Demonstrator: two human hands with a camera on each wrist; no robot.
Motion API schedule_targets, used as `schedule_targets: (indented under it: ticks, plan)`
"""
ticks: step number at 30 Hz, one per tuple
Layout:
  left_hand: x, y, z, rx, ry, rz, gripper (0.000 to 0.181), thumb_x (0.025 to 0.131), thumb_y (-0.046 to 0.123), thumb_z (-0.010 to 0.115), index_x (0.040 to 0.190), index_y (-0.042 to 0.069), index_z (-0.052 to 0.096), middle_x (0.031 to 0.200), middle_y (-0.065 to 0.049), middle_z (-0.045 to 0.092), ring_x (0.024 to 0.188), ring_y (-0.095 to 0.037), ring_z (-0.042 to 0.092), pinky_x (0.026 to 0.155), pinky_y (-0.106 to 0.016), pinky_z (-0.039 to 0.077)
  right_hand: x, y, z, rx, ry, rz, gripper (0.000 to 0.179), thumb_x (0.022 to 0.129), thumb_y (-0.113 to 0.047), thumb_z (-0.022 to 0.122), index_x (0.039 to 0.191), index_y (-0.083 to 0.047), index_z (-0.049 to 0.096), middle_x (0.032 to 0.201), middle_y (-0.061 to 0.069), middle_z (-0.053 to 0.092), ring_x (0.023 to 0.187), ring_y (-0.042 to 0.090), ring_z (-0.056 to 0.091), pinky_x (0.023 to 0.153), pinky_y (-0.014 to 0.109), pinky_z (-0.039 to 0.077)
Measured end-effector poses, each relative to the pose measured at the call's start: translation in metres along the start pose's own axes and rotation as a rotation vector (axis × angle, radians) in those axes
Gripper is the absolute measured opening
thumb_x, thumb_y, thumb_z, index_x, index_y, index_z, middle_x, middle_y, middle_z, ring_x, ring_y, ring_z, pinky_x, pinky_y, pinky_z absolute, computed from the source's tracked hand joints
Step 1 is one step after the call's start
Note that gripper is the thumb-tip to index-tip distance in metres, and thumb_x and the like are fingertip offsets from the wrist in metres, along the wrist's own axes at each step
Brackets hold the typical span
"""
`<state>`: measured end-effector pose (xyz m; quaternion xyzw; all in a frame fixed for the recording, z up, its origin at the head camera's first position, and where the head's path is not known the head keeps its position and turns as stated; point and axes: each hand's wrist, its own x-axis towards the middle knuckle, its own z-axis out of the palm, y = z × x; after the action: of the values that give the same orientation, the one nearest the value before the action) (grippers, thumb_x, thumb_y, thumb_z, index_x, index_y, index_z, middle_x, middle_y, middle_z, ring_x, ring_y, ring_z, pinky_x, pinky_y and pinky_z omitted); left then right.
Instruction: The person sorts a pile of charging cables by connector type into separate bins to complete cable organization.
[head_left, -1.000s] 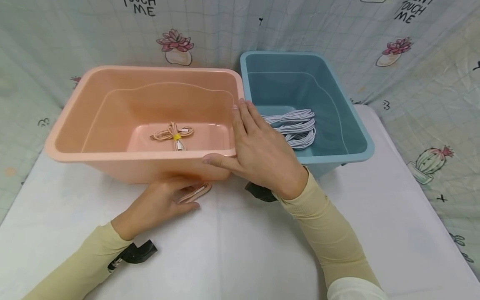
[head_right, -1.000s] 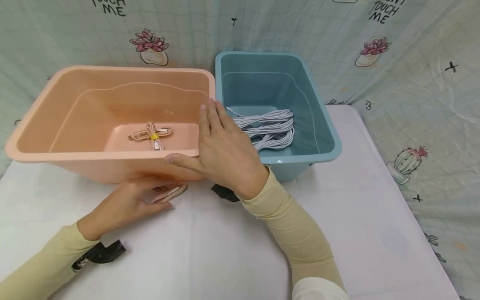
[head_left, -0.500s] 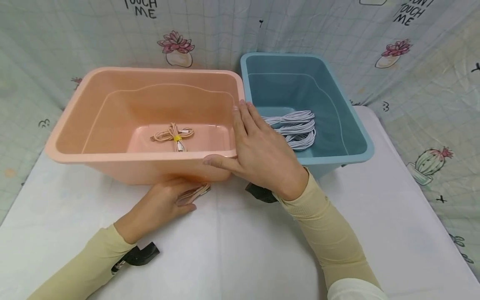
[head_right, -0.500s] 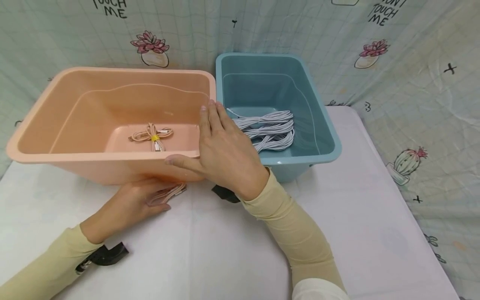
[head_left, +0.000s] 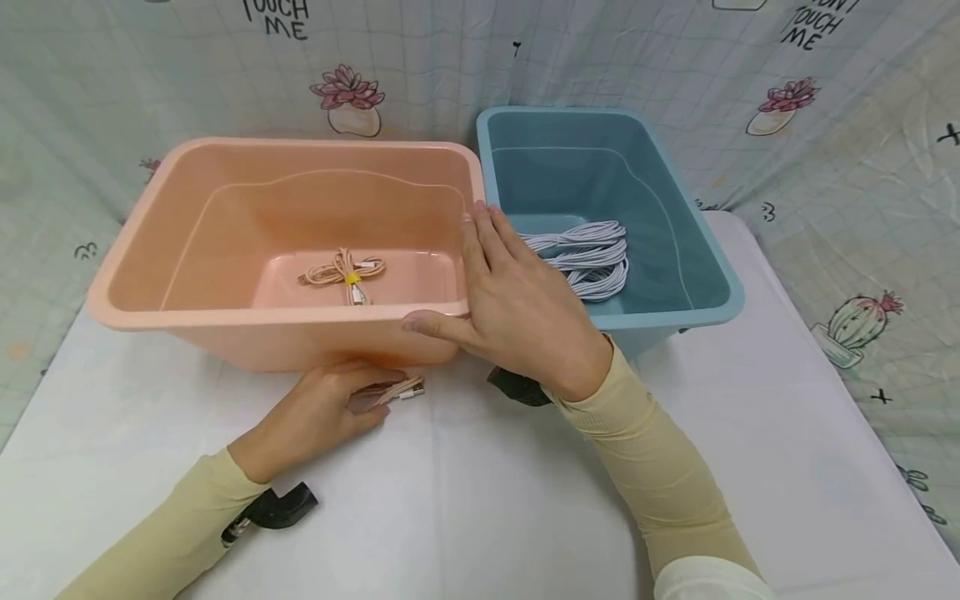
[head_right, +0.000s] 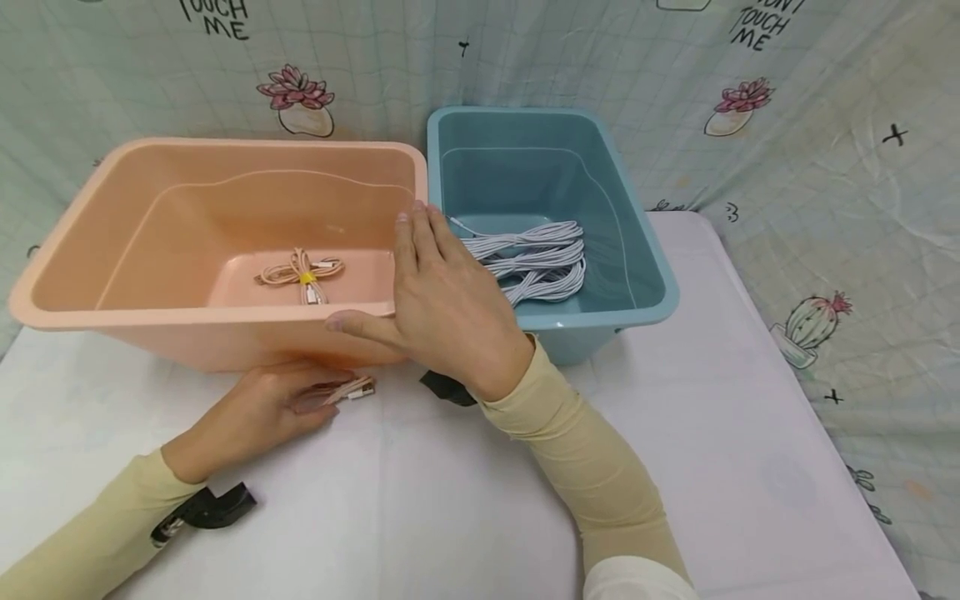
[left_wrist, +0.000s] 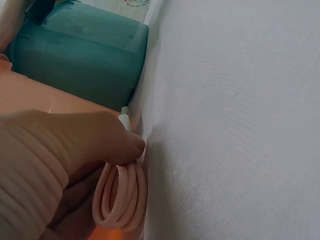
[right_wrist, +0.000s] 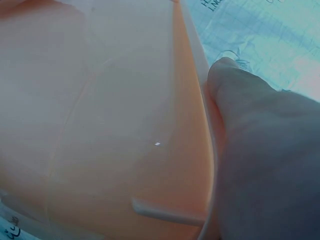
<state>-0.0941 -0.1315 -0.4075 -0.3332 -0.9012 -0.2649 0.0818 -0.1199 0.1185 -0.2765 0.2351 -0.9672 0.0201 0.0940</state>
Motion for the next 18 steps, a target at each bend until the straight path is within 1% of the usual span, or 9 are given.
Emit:
schedule_targets:
  ticks: [4, 10, 18]
  plan:
    - [-0.0003, -0.0008, 0.0005, -0.022, -0.004, -0.01, 0.041, 0.071, 0.018, 0.084, 0.111, 0.021, 0.074, 0.102, 0.007, 0.075, 0.093, -0.009, 0.067, 0.079, -0.03, 0.055, 0.0, -0.0002, -0.0003, 0.0, -0.001, 0.003, 0.114, 0.081, -0.085, 0.034, 0.155, -0.002, 0.01, 0.161, 0.019, 0.021, 0.152, 0.032, 0.02, 0.117, 0.042, 0.035]
    - [-0.0002, -0.0012, 0.0024, -0.052, -0.023, -0.025, 0.037, 0.072, 0.02, 0.085, 0.108, 0.021, 0.074, 0.1, 0.01, 0.074, 0.091, -0.006, 0.067, 0.078, -0.028, 0.056, -0.0007, 0.0003, -0.0005, -0.004, -0.006, -0.003, 0.114, 0.082, -0.085, 0.035, 0.155, -0.001, 0.012, 0.161, 0.02, 0.021, 0.152, 0.033, 0.02, 0.119, 0.041, 0.032]
    - [-0.001, 0.0, 0.0016, -0.054, -0.04, -0.037, 0.035, 0.074, 0.019, 0.084, 0.108, 0.022, 0.074, 0.099, 0.011, 0.075, 0.09, -0.005, 0.067, 0.077, -0.027, 0.056, -0.0014, 0.0003, -0.0002, -0.024, -0.019, -0.008, 0.114, 0.082, -0.085, 0.033, 0.155, 0.0, 0.009, 0.162, 0.02, 0.018, 0.153, 0.032, 0.018, 0.121, 0.04, 0.031]
